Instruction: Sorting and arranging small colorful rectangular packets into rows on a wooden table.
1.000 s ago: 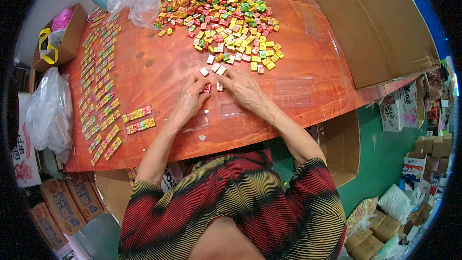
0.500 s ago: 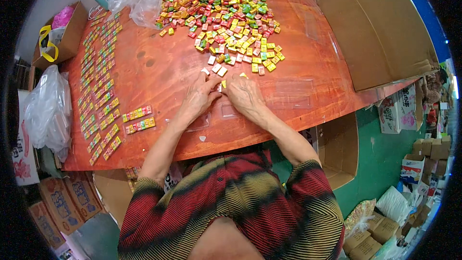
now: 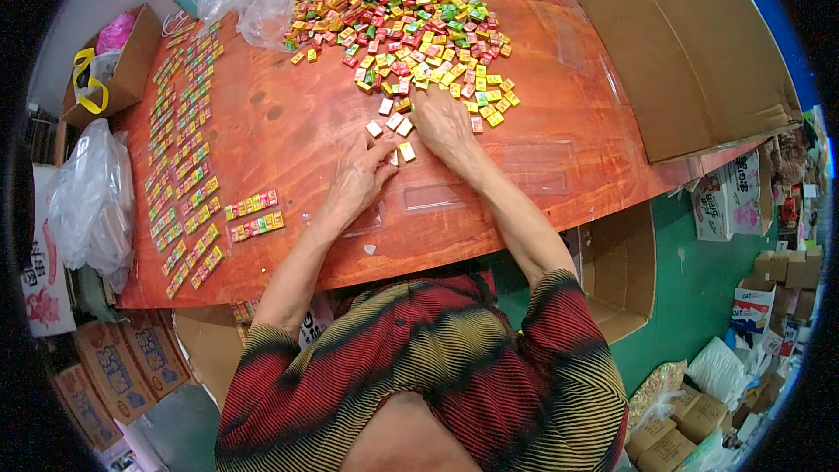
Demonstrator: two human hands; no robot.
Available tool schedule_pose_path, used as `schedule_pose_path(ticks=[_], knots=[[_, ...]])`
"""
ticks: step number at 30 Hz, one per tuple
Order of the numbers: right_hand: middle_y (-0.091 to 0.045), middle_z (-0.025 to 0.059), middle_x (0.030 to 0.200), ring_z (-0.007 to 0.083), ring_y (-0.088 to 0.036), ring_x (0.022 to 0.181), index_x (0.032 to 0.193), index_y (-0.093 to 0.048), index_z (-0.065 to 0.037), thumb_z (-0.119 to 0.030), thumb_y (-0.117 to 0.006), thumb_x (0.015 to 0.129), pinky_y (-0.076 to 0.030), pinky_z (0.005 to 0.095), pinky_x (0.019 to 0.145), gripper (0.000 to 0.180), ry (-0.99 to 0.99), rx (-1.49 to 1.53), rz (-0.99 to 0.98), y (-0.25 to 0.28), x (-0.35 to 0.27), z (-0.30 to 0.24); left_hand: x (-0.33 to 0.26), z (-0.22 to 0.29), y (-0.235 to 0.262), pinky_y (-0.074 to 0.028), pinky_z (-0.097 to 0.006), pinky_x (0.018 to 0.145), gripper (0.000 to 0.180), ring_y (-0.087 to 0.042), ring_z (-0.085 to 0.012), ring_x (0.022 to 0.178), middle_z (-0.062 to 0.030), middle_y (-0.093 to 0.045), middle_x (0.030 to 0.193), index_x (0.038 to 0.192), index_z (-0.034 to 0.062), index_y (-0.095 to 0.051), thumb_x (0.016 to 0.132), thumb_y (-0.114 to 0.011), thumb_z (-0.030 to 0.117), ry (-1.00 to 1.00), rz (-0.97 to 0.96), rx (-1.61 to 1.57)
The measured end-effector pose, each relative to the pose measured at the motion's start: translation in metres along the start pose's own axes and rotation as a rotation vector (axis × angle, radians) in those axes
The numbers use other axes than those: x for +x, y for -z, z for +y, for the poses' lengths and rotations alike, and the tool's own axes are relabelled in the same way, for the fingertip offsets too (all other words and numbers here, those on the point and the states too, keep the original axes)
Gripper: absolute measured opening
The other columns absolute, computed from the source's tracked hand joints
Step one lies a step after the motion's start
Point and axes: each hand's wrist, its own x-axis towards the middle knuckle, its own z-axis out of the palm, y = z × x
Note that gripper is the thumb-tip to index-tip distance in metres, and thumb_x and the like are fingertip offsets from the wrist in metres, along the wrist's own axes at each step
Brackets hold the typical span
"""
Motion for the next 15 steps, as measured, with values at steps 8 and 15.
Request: schedule_pose_path(ticks=[8, 15], knots=[[-0.053, 0.0146, 0.082, 0.0322, -0.055, 0.079, 0.096, -0.052, -0.005, -0.021, -0.060, 0.078, -0.044, 0.0396, 0.064, 0.026, -0.051, 0.159, -0.133, 0.020, -0.063, -0.014, -0.008, -0.002, 0.004, -0.044, -0.038, 0.068, 0.040, -0.053, -0.0287, 0.079, -0.0113, -0.049, 0.084, 0.106, 0.0117, -0.058, 0.068, -0.069, 0.009, 0.017, -0.007, 0.034], [-0.057, 0.0144, 0.081, 0.0315, -0.057, 0.076, 0.096, -0.056, -0.005, -0.019, -0.059, 0.079, -0.046, 0.0400, 0.064, 0.023, -0.120, 0.049, -0.083, 0.036, -0.058, 0.012, -0.006, 0.004, 0.001, -0.044, -0.037, 0.066, 0.042, -0.053, -0.0272, 0.077, -0.0107, -0.048, 0.083, 0.109, 0.0163, -0.059, 0.068, -0.070, 0.017, 0.011, 0.022, 0.085]])
